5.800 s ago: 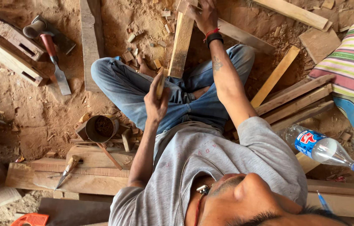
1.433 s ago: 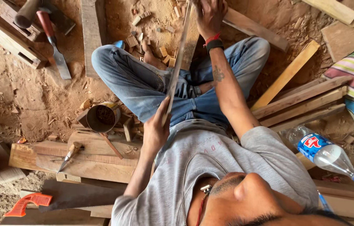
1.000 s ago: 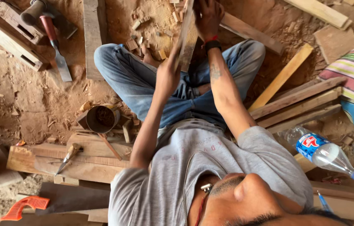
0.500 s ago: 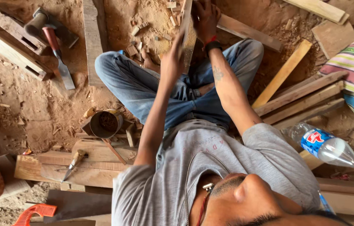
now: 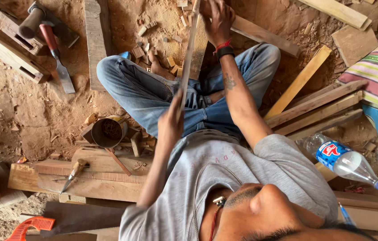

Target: The person sits cross-legged on the floor and sands a small wooden plank using a hand saw as a sanding tool. They hold the plank with one hand and rub the saw blade along its surface repeatedly to smooth it.

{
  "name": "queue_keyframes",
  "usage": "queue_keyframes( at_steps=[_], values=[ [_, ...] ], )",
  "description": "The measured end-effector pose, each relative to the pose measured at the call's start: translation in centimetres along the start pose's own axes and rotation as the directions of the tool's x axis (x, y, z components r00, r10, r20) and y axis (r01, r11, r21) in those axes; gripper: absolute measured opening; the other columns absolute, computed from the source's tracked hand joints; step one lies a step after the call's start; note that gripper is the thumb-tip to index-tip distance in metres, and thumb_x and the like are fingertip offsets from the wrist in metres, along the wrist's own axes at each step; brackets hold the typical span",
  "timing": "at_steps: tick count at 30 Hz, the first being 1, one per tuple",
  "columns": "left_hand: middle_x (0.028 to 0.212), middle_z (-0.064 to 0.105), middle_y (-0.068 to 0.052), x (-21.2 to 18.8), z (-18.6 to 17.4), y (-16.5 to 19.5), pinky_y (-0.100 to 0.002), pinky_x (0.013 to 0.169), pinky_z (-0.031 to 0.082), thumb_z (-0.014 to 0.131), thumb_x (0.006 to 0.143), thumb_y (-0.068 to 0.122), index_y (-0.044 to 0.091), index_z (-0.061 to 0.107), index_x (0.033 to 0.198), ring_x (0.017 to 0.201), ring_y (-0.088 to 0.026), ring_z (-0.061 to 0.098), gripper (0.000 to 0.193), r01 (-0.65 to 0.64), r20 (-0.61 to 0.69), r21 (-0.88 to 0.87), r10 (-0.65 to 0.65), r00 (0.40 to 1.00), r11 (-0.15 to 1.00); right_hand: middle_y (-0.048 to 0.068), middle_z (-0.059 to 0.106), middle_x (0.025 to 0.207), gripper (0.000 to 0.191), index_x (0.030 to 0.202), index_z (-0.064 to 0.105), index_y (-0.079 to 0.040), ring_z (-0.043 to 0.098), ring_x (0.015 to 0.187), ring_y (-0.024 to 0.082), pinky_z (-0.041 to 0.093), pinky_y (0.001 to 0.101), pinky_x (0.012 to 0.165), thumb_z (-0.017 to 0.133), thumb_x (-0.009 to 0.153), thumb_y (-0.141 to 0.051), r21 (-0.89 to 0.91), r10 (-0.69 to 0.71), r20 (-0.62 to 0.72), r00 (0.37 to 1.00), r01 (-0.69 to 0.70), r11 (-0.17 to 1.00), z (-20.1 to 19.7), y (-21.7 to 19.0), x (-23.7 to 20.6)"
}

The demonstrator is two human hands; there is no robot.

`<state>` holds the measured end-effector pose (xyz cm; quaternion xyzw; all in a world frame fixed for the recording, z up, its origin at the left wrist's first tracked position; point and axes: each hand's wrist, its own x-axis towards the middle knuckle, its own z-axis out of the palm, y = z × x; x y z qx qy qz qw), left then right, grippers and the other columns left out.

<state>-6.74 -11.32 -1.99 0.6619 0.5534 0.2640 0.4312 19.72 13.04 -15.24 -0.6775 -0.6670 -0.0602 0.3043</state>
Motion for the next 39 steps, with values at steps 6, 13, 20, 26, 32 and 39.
queue_keyframes(
  at_steps=[6, 13, 20, 26, 32, 39],
  values=[
    [0.108, 0.073, -0.025, 16.0, 4.2, 0.9, -0.050, 0.068, 0.057, 0.066, 0.097, 0.004, 0.020, 0.039, 0.158, 0.074, -0.040, 0.073, 0.069, -0.158, -0.074, -0.022, 0.156, 0.985, 0.987, 0.009, 0.055, 0.138, 0.061, 0.152, 0.051, -0.023, 0.051, 0.124, 0.031, 0.034, 0.0526, 0.109, 0.079, 0.098, -0.028, -0.009, 0.015, 0.054, 0.998, -0.014, 1.000, -1.7, -0.7, 0.0],
    [0.099, 0.076, -0.024, -0.2, -1.8, 2.6, -0.049, 0.065, 0.057, 0.062, 0.104, 0.015, 0.021, 0.043, 0.158, 0.076, -0.039, 0.076, 0.057, 0.180, 0.056, 0.058, -0.183, 0.982, 0.982, 0.011, 0.055, 0.130, 0.064, 0.153, 0.049, -0.019, 0.051, 0.119, 0.031, 0.033, 0.0550, 0.106, 0.077, 0.099, -0.040, -0.049, -0.007, -0.010, 1.000, 0.007, 0.999, -0.2, 0.1, -0.3],
    [0.114, 0.072, -0.026, -0.8, -0.7, 0.8, -0.050, 0.074, 0.057, 0.066, 0.097, 0.003, 0.019, 0.046, 0.154, 0.094, -0.045, 0.072, 0.063, 0.002, -0.028, 0.011, -0.001, 1.000, 1.000, 0.014, 0.054, 0.131, 0.061, 0.149, 0.050, -0.017, 0.050, 0.121, 0.034, 0.031, 0.0565, 0.108, 0.074, 0.101, -0.045, -0.071, -0.059, -0.083, 0.995, 0.053, 0.996, -0.1, -0.2, -0.4],
    [0.099, 0.071, -0.027, 17.1, 4.4, 0.8, -0.053, 0.067, 0.053, 0.066, 0.098, 0.005, 0.022, 0.039, 0.156, 0.073, -0.046, 0.069, 0.066, -0.142, -0.052, -0.015, 0.141, 0.989, 0.990, 0.010, 0.056, 0.131, 0.056, 0.147, 0.051, -0.019, 0.051, 0.124, 0.033, 0.033, 0.0542, 0.110, 0.076, 0.099, -0.033, -0.015, 0.033, 0.060, 0.998, -0.032, 0.999, -2.2, -1.5, -0.2],
    [0.100, 0.070, -0.030, 6.2, 0.5, 2.3, -0.053, 0.072, 0.054, 0.064, 0.100, 0.004, 0.020, 0.044, 0.156, 0.090, -0.050, 0.070, 0.061, -0.058, -0.037, -0.008, 0.058, 0.998, 0.998, 0.014, 0.054, 0.129, 0.067, 0.145, 0.049, -0.015, 0.051, 0.120, 0.032, 0.033, 0.0592, 0.105, 0.078, 0.091, -0.040, -0.159, 0.044, 0.061, 0.997, -0.034, 0.987, 0.2, -0.8, 0.1],
    [0.113, 0.072, -0.028, -2.8, -1.1, -0.6, -0.050, 0.077, 0.060, 0.063, 0.097, 0.002, 0.017, 0.043, 0.155, 0.093, -0.044, 0.074, 0.064, -0.126, -0.083, 0.054, 0.130, 0.988, 0.991, 0.009, 0.054, 0.131, 0.066, 0.147, 0.047, -0.015, 0.053, 0.123, 0.029, 0.031, 0.0616, 0.109, 0.074, 0.099, -0.052, -0.143, -0.026, -0.048, 0.999, 0.019, 0.990, 0.9, -0.8, -0.1]
  ],
)
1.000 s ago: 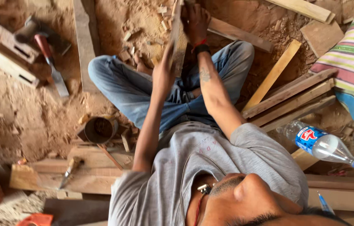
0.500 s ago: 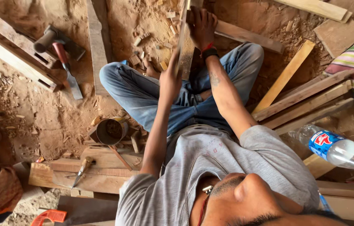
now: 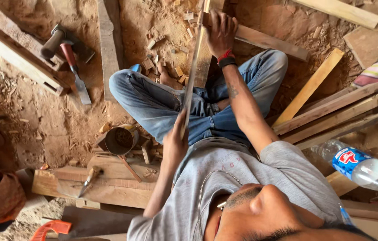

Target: The person sits cross-legged on the floor and sands a small wooden plank using a hand saw as a sanding tool. They hold the plank with one hand and rub the saw blade along its surface repeatedly to smooth it.

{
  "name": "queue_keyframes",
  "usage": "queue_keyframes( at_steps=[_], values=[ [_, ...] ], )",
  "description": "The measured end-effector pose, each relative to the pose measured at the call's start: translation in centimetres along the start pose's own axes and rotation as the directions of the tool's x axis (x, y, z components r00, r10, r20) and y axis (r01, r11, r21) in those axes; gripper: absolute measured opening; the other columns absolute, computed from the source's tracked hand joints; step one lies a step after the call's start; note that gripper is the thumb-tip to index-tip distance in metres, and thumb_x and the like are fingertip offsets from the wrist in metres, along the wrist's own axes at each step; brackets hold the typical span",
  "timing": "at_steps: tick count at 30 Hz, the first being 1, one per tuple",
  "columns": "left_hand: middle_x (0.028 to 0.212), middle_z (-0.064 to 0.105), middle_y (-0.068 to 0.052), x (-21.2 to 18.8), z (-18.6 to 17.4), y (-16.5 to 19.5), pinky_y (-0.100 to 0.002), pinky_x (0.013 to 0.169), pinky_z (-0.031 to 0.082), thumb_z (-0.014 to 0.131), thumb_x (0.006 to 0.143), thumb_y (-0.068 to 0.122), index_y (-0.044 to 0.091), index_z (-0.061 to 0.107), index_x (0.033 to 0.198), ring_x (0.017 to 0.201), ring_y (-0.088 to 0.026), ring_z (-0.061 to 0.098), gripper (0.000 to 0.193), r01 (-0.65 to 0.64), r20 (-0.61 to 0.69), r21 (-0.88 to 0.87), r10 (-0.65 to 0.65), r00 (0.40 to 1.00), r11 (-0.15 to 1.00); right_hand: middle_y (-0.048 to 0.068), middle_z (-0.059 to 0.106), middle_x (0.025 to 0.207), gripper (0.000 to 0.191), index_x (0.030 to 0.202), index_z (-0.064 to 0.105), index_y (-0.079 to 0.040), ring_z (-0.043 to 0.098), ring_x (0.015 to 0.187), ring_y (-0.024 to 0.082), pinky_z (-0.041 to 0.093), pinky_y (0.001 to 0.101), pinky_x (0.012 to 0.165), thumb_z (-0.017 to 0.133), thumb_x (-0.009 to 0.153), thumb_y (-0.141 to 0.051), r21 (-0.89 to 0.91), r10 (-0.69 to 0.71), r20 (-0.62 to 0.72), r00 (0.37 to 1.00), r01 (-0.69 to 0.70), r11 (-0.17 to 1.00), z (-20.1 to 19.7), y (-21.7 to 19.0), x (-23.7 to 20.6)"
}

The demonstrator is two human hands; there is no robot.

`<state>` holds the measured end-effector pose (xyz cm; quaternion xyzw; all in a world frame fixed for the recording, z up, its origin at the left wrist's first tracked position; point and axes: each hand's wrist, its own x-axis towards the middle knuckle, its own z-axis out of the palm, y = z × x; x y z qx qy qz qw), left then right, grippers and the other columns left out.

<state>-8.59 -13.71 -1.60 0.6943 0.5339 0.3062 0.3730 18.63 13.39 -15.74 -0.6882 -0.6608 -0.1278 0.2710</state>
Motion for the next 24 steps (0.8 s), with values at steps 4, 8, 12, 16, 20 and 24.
queue_keyframes(
  at_steps=[4, 8, 12, 16, 20, 24],
  values=[
    [0.100, 0.070, -0.029, 12.8, 5.5, -1.8, -0.056, 0.080, 0.053, 0.065, 0.101, 0.006, 0.020, 0.039, 0.161, 0.091, -0.049, 0.069, 0.067, 0.089, 0.080, 0.052, -0.093, 0.992, 0.995, 0.013, 0.055, 0.130, 0.060, 0.146, 0.050, -0.015, 0.053, 0.119, 0.033, 0.033, 0.0574, 0.109, 0.070, 0.097, -0.045, -0.084, -0.012, 0.053, 0.999, 0.016, 0.996, -1.8, -0.7, 0.2],
    [0.131, 0.065, -0.029, 20.2, 8.1, -1.9, -0.053, 0.085, 0.057, 0.066, 0.095, 0.002, 0.019, 0.039, 0.158, 0.107, -0.052, 0.067, 0.070, -0.254, -0.137, -0.077, 0.242, 0.961, 0.964, 0.005, 0.056, 0.131, 0.033, 0.145, 0.052, -0.025, 0.054, 0.125, 0.030, 0.035, 0.0505, 0.115, 0.064, 0.117, -0.038, -0.116, 0.146, 0.232, 0.962, -0.122, 0.986, -2.6, -1.2, 0.5],
    [0.112, 0.071, -0.027, 12.3, 4.2, -0.4, -0.053, 0.075, 0.055, 0.062, 0.099, 0.006, 0.021, 0.042, 0.160, 0.093, -0.047, 0.072, 0.066, 0.076, 0.034, -0.045, -0.075, 0.997, 0.996, 0.010, 0.055, 0.129, 0.057, 0.147, 0.050, -0.019, 0.053, 0.120, 0.031, 0.033, 0.0539, 0.110, 0.071, 0.101, -0.045, -0.114, 0.038, 0.017, 0.999, -0.035, 0.993, -2.1, -0.9, 0.5],
    [0.119, 0.070, -0.029, 0.5, 0.0, 0.9, -0.050, 0.075, 0.060, 0.062, 0.097, 0.002, 0.015, 0.041, 0.156, 0.094, -0.048, 0.073, 0.064, -0.023, -0.029, -0.020, 0.022, 0.999, 1.000, 0.011, 0.055, 0.125, 0.067, 0.144, 0.050, -0.016, 0.053, 0.117, 0.031, 0.030, 0.0594, 0.105, 0.075, 0.095, -0.055, 0.037, 0.037, 0.054, 0.998, -0.039, 0.999, -1.0, -0.3, 0.5],
    [0.099, 0.074, -0.024, 0.1, 1.3, 0.5, -0.048, 0.069, 0.060, 0.062, 0.099, 0.007, 0.020, 0.041, 0.156, 0.079, -0.042, 0.074, 0.063, 0.188, 0.068, 0.026, -0.189, 0.980, 0.982, 0.012, 0.053, 0.128, 0.065, 0.144, 0.050, -0.015, 0.051, 0.120, 0.030, 0.030, 0.0593, 0.107, 0.076, 0.097, -0.052, 0.064, 0.028, 0.078, 0.997, -0.033, 0.997, -1.0, -0.1, 0.8],
    [0.103, 0.070, -0.031, 11.6, 5.4, -0.9, -0.054, 0.068, 0.053, 0.063, 0.095, 0.000, 0.019, 0.041, 0.156, 0.083, -0.049, 0.069, 0.068, -0.129, -0.101, -0.027, 0.126, 0.987, 0.991, 0.009, 0.053, 0.129, 0.060, 0.144, 0.051, -0.016, 0.050, 0.120, 0.029, 0.032, 0.0560, 0.107, 0.077, 0.094, -0.037, 0.024, -0.012, 0.043, 0.999, 0.011, 1.000, -2.8, -0.8, 0.7]
  ],
)
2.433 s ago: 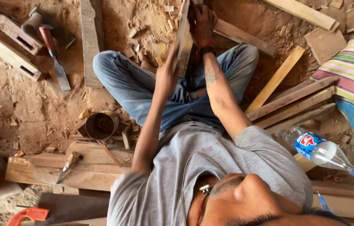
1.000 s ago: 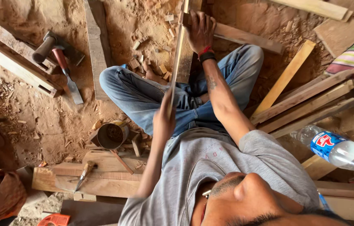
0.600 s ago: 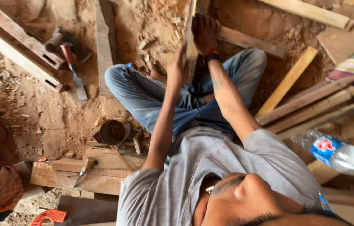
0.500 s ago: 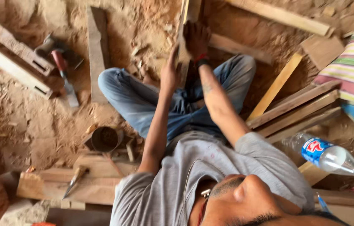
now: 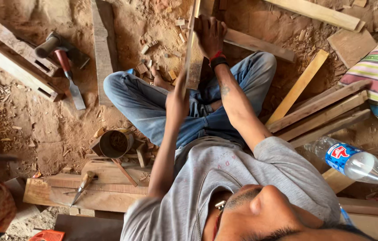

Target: The person sits cross-legged on the floor and sands a small wooden plank using a hand saw as a sanding tool. They hold the plank with one hand and rub the saw blade along its surface repeatedly to smooth it.

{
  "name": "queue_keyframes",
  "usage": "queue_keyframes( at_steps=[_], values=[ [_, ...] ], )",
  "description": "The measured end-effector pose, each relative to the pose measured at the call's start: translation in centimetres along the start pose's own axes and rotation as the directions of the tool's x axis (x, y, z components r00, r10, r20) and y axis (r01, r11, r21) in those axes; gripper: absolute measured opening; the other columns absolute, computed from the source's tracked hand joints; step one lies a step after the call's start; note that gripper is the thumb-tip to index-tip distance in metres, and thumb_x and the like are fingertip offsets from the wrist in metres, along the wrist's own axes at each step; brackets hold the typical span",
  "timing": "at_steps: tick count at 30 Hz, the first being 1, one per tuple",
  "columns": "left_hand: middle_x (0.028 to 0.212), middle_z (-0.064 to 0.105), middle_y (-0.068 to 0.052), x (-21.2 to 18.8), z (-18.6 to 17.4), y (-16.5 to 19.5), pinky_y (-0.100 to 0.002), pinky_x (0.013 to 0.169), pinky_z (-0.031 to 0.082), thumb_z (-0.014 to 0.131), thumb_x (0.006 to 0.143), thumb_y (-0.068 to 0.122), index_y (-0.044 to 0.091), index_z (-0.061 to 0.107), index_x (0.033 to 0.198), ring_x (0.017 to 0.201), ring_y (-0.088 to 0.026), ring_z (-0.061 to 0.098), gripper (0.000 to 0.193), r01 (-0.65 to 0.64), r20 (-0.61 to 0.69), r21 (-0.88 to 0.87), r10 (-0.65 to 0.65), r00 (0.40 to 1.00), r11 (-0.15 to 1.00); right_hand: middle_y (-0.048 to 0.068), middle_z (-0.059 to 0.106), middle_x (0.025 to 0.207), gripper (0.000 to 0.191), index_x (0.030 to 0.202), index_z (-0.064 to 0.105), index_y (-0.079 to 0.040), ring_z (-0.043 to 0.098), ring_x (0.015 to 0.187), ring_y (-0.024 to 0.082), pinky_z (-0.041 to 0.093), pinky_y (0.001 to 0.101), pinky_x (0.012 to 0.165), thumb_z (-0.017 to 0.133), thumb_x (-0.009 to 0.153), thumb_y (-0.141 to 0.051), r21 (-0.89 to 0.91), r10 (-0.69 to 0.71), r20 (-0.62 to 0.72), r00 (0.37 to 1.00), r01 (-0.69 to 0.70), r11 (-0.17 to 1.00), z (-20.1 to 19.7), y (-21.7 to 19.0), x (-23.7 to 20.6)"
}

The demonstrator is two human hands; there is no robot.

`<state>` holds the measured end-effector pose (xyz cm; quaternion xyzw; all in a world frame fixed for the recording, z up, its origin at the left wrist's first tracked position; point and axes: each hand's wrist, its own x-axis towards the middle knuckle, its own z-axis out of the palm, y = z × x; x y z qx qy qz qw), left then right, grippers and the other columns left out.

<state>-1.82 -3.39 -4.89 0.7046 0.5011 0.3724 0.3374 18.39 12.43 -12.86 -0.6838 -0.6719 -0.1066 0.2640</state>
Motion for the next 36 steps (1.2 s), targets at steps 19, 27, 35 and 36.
queue_keyframes(
  at_steps=[19, 27, 35, 36],
  values=[
    [0.092, 0.071, -0.028, -2.9, -3.1, 2.2, -0.053, 0.071, 0.055, 0.065, 0.098, 0.004, 0.020, 0.043, 0.156, 0.082, -0.046, 0.072, 0.064, 0.203, 0.139, 0.058, -0.210, 0.968, 0.977, 0.014, 0.052, 0.130, 0.059, 0.138, 0.051, -0.010, 0.049, 0.121, 0.032, 0.030, 0.0586, 0.107, 0.068, 0.102, -0.055, -0.004, -0.012, -0.063, 0.998, 0.011, 1.000, 1.1, 0.6, 0.0],
    [0.095, 0.073, -0.028, 3.4, -0.2, 0.6, -0.053, 0.073, 0.056, 0.064, 0.105, 0.012, 0.026, 0.040, 0.160, 0.081, -0.044, 0.074, 0.061, 0.305, 0.147, 0.016, -0.304, 0.941, 0.952, 0.013, 0.053, 0.132, 0.053, 0.141, 0.054, -0.018, 0.049, 0.124, 0.031, 0.032, 0.0563, 0.110, 0.072, 0.096, -0.039, -0.095, 0.053, 0.075, 0.996, -0.046, 0.994, 0.9, 0.6, -0.4],
    [0.125, 0.068, -0.029, -13.3, -7.8, 4.4, -0.050, 0.079, 0.064, 0.065, 0.097, 0.003, 0.014, 0.043, 0.155, 0.099, -0.042, 0.076, 0.062, 0.228, 0.094, 0.037, -0.231, 0.968, 0.973, 0.006, 0.058, 0.123, 0.065, 0.140, 0.055, -0.022, 0.057, 0.119, 0.026, 0.031, 0.0610, 0.110, 0.040, 0.099, -0.072, 0.012, 0.113, 0.039, 0.993, -0.114, 0.993, 2.8, 1.2, 0.0],
    [0.121, 0.070, -0.029, -12.1, -6.9, 3.9, -0.051, 0.078, 0.063, 0.064, 0.097, 0.003, 0.015, 0.044, 0.155, 0.097, -0.043, 0.075, 0.063, 0.213, 0.096, 0.030, -0.215, 0.972, 0.977, 0.006, 0.058, 0.124, 0.062, 0.140, 0.055, -0.021, 0.056, 0.120, 0.026, 0.030, 0.0604, 0.111, 0.046, 0.100, -0.068, 0.029, 0.096, 0.026, 0.995, -0.096, 0.995, 2.5, 1.1, 0.0]
  ],
)
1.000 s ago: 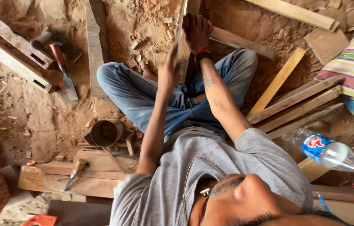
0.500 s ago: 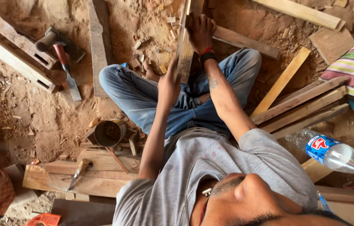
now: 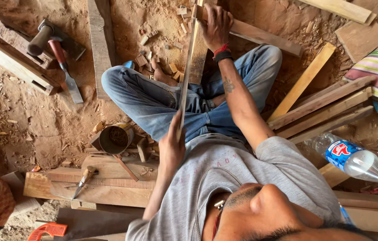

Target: The person sits cross-legged on the floor and sands a small wooden plank using a hand saw as a sanding tool. They hold the plank with one hand and rub the saw blade along its surface repeatedly to smooth it.

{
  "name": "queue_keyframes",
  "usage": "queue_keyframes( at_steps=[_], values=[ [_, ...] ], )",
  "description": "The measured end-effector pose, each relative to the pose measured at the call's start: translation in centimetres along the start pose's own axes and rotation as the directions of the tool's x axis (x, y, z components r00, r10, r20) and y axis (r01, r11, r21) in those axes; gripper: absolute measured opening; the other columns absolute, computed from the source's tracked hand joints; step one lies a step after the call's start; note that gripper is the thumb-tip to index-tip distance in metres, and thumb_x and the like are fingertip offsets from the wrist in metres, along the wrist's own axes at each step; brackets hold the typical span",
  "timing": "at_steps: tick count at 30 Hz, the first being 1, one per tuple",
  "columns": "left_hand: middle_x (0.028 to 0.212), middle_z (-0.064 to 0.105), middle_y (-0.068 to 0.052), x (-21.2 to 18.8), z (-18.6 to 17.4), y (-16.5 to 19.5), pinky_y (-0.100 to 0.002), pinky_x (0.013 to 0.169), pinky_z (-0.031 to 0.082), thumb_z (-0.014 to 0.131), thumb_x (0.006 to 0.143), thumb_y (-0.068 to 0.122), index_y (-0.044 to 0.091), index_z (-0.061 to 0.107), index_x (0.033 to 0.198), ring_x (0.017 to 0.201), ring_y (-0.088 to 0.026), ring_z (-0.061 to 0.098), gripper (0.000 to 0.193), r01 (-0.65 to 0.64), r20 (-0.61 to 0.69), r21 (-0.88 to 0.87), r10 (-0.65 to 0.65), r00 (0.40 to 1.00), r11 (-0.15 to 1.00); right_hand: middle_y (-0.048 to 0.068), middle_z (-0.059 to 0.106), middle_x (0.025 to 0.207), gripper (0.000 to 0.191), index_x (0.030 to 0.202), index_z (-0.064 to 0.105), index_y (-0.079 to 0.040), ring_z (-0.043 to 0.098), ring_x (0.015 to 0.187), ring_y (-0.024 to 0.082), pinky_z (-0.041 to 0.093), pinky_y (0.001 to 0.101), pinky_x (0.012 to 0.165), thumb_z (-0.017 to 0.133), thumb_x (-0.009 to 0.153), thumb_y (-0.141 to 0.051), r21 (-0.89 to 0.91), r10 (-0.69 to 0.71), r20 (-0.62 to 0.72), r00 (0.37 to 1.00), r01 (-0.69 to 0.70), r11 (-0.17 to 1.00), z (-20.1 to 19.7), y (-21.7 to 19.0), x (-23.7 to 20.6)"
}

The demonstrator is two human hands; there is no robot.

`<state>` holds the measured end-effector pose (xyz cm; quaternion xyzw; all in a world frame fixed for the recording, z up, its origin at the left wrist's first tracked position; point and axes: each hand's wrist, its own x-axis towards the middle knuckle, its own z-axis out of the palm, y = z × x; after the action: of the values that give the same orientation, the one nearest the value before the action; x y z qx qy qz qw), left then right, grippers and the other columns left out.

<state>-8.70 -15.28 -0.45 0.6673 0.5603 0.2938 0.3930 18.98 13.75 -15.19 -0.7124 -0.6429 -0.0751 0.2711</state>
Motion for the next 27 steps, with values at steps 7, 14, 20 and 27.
queue_keyframes(
  at_steps=[7, 14, 20, 27],
  values=[
    [0.100, 0.071, -0.030, 20.1, 7.4, -0.6, -0.055, 0.069, 0.055, 0.066, 0.095, 0.006, 0.020, 0.034, 0.159, 0.081, -0.048, 0.070, 0.073, -0.171, -0.014, 0.030, 0.172, 0.985, 0.985, 0.009, 0.052, 0.128, 0.057, 0.146, 0.054, -0.019, 0.046, 0.123, 0.030, 0.030, 0.0535, 0.111, 0.078, 0.096, -0.029, 0.002, -0.055, 0.008, 0.998, 0.055, 0.998, -2.6, -0.8, -0.4],
    [0.104, 0.073, -0.029, 6.4, 0.9, 1.4, -0.049, 0.071, 0.058, 0.063, 0.102, 0.008, 0.018, 0.043, 0.155, 0.088, -0.045, 0.074, 0.057, 0.077, 0.072, -0.062, -0.073, 0.995, 0.995, 0.014, 0.053, 0.134, 0.066, 0.146, 0.051, -0.016, 0.048, 0.128, 0.034, 0.027, 0.0611, 0.113, 0.066, 0.088, -0.044, -0.065, 0.013, 0.093, 0.996, -0.007, 0.998, -0.4, 0.1, -0.6],
    [0.107, 0.074, -0.028, 1.9, -0.1, 1.4, -0.047, 0.071, 0.061, 0.064, 0.097, 0.003, 0.018, 0.042, 0.156, 0.088, -0.040, 0.075, 0.065, -0.027, 0.009, -0.020, 0.028, 1.000, 0.999, 0.014, 0.054, 0.138, 0.067, 0.147, 0.051, -0.018, 0.049, 0.129, 0.034, 0.026, 0.0621, 0.115, 0.047, 0.102, -0.067, -0.006, -0.001, 0.032, 0.999, 0.001, 1.000, -0.3, 0.2, -0.2],
    [0.097, 0.071, -0.028, 20.5, 6.8, -0.7, -0.053, 0.065, 0.054, 0.065, 0.095, 0.004, 0.018, 0.037, 0.158, 0.074, -0.045, 0.069, 0.070, -0.144, -0.007, -0.032, 0.143, 0.990, 0.989, 0.014, 0.050, 0.133, 0.057, 0.147, 0.050, -0.015, 0.044, 0.124, 0.036, 0.027, 0.0573, 0.111, 0.074, 0.102, -0.038, 0.067, -0.035, 0.051, 0.998, 0.032, 0.997, -2.7, -0.5, -0.4]
  ],
)
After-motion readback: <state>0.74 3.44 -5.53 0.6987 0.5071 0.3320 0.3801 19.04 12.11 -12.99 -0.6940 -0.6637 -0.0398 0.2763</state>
